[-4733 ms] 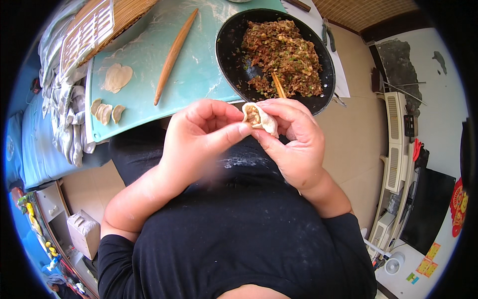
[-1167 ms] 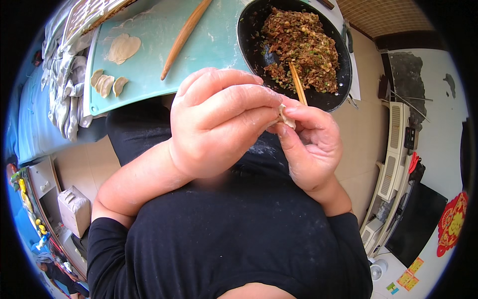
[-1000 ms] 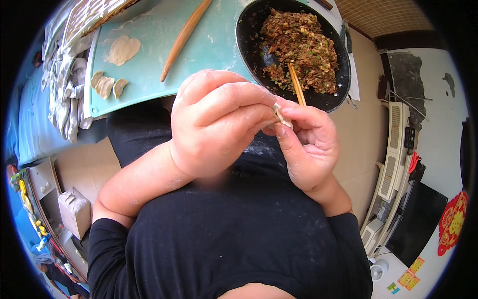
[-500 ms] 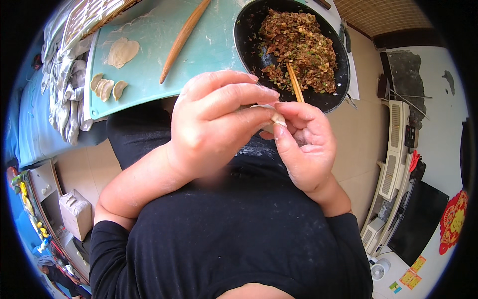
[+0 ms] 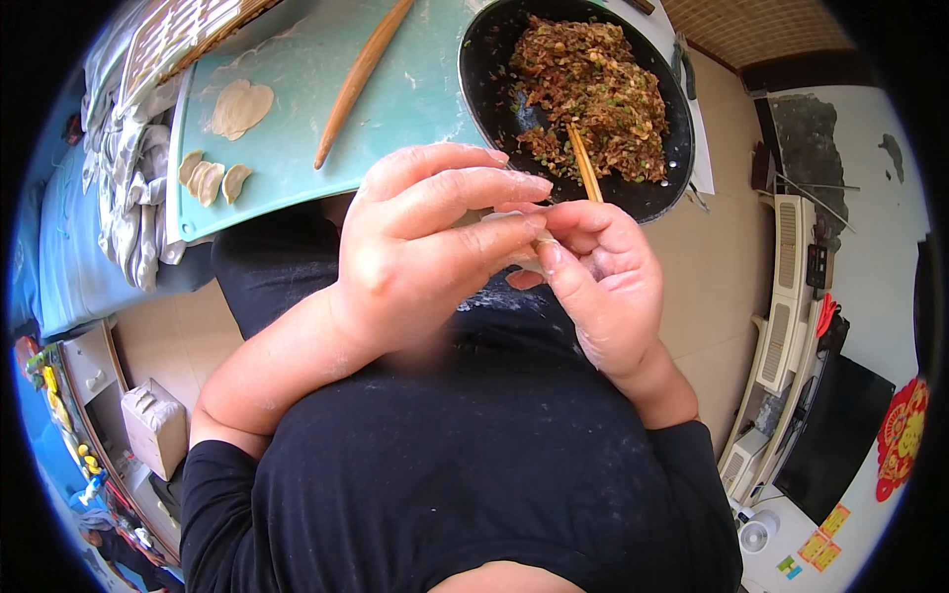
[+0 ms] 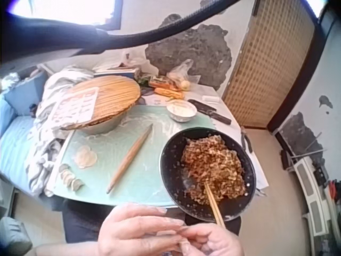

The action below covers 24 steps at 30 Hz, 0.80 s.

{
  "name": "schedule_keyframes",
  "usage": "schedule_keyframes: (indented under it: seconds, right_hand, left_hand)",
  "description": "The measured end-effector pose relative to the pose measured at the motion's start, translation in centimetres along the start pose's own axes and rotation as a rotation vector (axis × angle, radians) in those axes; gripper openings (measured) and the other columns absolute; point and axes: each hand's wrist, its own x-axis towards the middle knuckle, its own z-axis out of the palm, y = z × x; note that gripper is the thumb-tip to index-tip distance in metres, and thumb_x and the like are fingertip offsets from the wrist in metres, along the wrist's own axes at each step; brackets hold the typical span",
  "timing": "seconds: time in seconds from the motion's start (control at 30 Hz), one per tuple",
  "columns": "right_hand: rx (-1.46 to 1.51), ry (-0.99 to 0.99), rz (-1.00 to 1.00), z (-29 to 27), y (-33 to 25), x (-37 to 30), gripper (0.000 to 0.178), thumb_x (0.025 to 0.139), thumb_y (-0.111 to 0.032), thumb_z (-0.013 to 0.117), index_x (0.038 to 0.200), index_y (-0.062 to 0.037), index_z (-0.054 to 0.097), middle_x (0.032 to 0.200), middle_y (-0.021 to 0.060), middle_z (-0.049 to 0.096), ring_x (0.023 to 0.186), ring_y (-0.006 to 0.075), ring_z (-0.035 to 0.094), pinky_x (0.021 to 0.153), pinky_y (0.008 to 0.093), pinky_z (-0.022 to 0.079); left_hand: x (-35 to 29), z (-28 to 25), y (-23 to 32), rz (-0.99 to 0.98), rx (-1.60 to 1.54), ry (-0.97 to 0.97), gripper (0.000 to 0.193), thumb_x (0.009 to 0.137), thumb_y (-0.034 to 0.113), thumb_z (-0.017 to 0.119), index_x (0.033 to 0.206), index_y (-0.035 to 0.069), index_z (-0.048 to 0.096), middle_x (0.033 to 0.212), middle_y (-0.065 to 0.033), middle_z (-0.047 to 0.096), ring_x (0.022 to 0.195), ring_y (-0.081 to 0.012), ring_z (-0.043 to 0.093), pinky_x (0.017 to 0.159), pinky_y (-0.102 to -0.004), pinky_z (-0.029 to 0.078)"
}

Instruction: The person makes dumplings by placing a portion of meat and vegetable filling onto a round dough wrapper using chopsticks. They then fold and pleat the wrapper edges to seal the dumpling, placing the finished product on a nearby tray. The process is repeated continuously throughout the video.

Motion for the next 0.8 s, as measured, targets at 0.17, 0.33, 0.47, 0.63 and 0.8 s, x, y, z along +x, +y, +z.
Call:
schedule_keyframes:
  seconds: [0.17,0.33,0.47,0.63,0.8]
  right_hand:
    - [-0.059,-0.009,-0.026,0.0,0.3,-0.2,0.027,0.086,0.005,0.052,0.112,0.0031,0.047,0.109,0.0124,0.057,0.098,0.0148,0.058,0.084,0.0261,0.047]
    - [-0.122,-0.059,-0.164,-0.4,0.6,0.0,0.028,0.085,0.006,0.052,0.112,0.0026,0.046,0.117,0.0175,0.054,0.103,0.0181,0.057,0.088,0.0286,0.046]
    - [-0.065,-0.054,-0.239,-0.2,0.6,0.2,0.029,0.084,0.008,0.051,0.111,0.0016,0.043,0.12,0.0201,0.052,0.107,0.0226,0.055,0.091,0.0315,0.045]
    - [-0.346,0.019,-0.437,-0.4,0.6,0.5,0.023,0.082,0.003,0.058,0.103,0.0005,0.048,0.108,0.0178,0.056,0.097,0.0219,0.059,0.08,0.0311,0.05]
    - [-1.055,-0.121,-0.81,-2.2,-1.4,2.3,0.018,0.075,-0.013,0.069,0.081,-0.0043,0.054,0.07,0.01,0.053,0.058,0.0255,0.054,0.048,0.0312,0.043]
  left_hand:
    - [-0.4,0.2,0.1,-0.079,-0.028,-0.062,0.025,0.065,0.011,0.073,0.085,0.001,0.063,0.1,-0.0106,0.062,0.096,-0.0268,0.057,0.082,-0.034,0.047]
    - [-0.7,0.4,-0.4,-0.137,-0.262,-0.02,0.057,0.068,0.032,0.074,0.111,0.001,0.052,0.124,-0.0169,0.049,0.112,-0.0278,0.05,0.091,-0.0364,0.042]
    - [-1.6,1.7,-0.1,-0.446,-0.647,0.008,0.068,0.073,0.026,0.072,0.128,0.0,0.042,0.132,-0.0191,0.043,0.116,-0.0251,0.048,0.094,-0.0366,0.041]
    - [-2.1,1.3,-0.1,-0.613,-0.79,-0.1,0.046,0.079,0.008,0.066,0.121,-0.003,0.05,0.116,-0.0157,0.058,0.103,-0.019,0.057,0.088,-0.0303,0.046]
    - [-2.4,1.0,0.3,-0.761,-1.017,-0.051,0.044,0.081,0.008,0.065,0.121,-0.002,0.05,0.107,-0.0112,0.061,0.097,-0.0148,0.059,0.084,-0.0268,0.048]
